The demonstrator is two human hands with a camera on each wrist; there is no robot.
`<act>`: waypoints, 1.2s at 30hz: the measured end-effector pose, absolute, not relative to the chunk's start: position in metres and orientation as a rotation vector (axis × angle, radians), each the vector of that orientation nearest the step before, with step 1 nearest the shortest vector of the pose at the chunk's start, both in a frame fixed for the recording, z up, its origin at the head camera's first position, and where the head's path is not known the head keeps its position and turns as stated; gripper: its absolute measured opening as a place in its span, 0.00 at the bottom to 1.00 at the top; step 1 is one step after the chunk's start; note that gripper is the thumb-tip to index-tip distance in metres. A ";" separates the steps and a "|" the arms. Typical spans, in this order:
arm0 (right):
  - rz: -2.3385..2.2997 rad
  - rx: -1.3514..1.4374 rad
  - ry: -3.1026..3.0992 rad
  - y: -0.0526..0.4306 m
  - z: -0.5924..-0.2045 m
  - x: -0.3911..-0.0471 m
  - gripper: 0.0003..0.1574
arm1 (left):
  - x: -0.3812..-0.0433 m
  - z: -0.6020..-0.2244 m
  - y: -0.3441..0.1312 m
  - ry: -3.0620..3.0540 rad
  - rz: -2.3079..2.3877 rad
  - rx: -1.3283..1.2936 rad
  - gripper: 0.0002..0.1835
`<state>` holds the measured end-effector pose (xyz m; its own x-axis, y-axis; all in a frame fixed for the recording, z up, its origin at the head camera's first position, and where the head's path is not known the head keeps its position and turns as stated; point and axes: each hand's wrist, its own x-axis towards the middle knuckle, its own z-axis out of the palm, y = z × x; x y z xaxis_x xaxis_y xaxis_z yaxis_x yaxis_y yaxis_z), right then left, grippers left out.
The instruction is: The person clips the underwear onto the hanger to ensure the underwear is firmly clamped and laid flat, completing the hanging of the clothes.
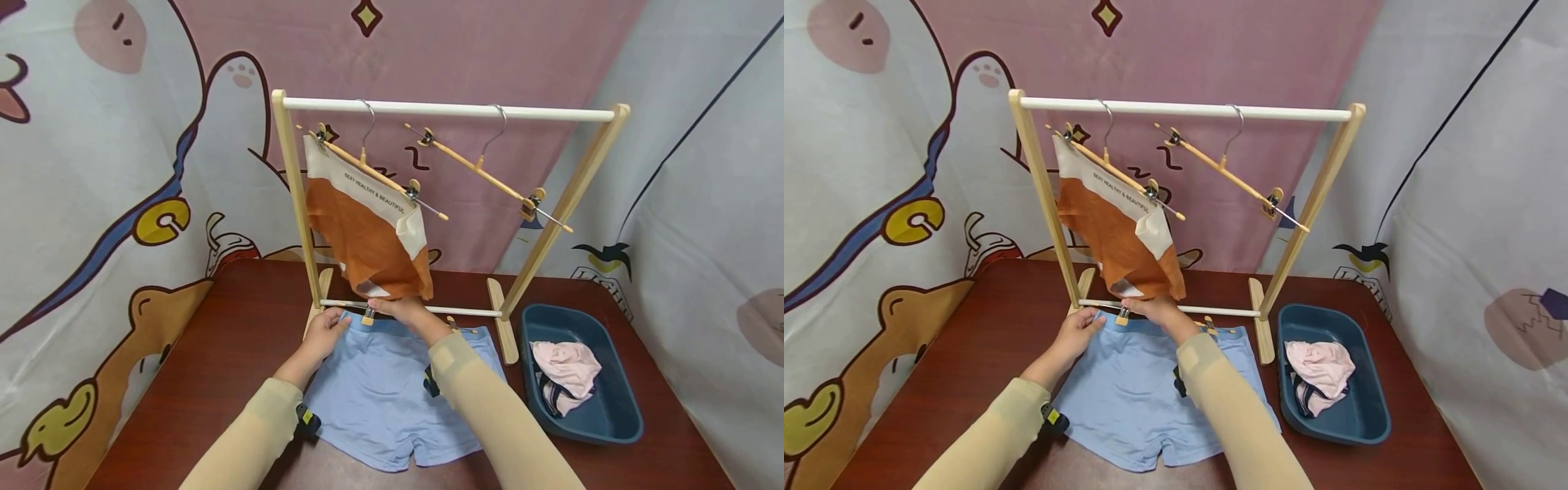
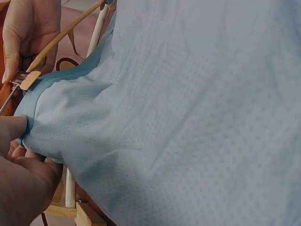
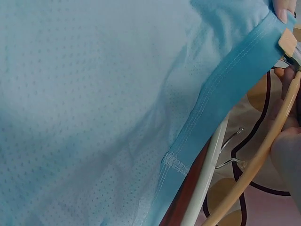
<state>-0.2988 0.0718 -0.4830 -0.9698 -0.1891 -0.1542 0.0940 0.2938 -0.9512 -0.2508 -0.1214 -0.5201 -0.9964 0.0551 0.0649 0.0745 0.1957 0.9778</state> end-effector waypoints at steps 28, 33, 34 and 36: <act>-1.677 -0.048 2.323 0.072 -0.482 -0.296 0.36 | -0.251 -0.517 -0.111 -2.349 -2.069 0.080 0.10; -1.658 -0.019 2.330 0.072 -0.482 -0.296 0.39 | -0.249 -0.518 -0.109 -2.325 -2.124 0.128 0.10; -1.659 -0.010 2.327 0.072 -0.482 -0.296 0.40 | -0.249 -0.518 -0.108 -2.324 -2.127 0.136 0.10; -1.659 0.013 2.326 0.072 -0.482 -0.296 0.42 | -0.249 -0.518 -0.107 -2.322 -2.139 0.161 0.10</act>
<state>-0.2964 0.0717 -0.4825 -0.9598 -0.1557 -0.2334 0.1701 0.3390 -0.9253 -0.2487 -0.1073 -0.5185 -0.9946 -0.0616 -0.0834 -0.0881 0.0796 0.9929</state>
